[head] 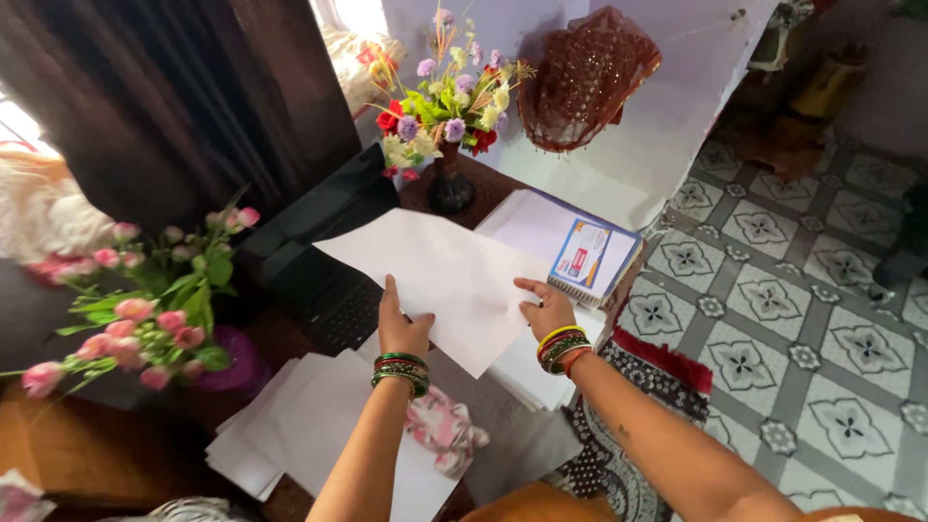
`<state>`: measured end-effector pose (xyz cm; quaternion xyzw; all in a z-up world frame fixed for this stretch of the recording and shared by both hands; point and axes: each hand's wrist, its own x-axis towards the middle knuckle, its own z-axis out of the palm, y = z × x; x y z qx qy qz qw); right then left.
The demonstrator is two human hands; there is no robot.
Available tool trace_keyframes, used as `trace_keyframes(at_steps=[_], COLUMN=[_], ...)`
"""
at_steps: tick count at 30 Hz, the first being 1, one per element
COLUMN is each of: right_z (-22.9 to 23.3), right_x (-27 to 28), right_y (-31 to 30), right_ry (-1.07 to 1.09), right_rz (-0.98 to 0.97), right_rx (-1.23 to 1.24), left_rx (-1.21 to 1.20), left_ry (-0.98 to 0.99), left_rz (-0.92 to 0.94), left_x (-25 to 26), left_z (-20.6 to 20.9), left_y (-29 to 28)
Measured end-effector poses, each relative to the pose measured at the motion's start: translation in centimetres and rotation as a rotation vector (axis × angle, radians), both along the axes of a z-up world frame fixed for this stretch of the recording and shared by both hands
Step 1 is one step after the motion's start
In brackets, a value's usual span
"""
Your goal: The person wipes the surface of several white sheets of paper with a pink patterned cloth. They handle the papers one at a time, wiping each sheet and then placing it on a stack. The person also briefly adjusts the position of a laptop on the desk.
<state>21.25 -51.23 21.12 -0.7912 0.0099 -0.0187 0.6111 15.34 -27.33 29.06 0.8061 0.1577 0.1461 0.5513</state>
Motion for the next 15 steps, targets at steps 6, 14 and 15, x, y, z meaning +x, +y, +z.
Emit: trace_keyframes(at_steps=[6, 14, 15], right_z=[-6.3, -18.7, -19.7], right_x=[5.1, 5.8, 6.0], right_y=[-5.2, -10.9, -11.0], right_ry=[-0.064, 0.341, 0.443], right_rz=[-0.056, 0.03, 0.023], right_rx=[-0.15, -0.251, -0.28], left_rx=[0.033, 0.081, 0.05], left_ry=[0.037, 0.47, 0.492], left_rz=[0.033, -0.01, -0.01], left_x=[6.4, 6.1, 5.9], left_z=[-12.1, -30.3, -31.6], left_y=[-3.8, -7.3, -7.7])
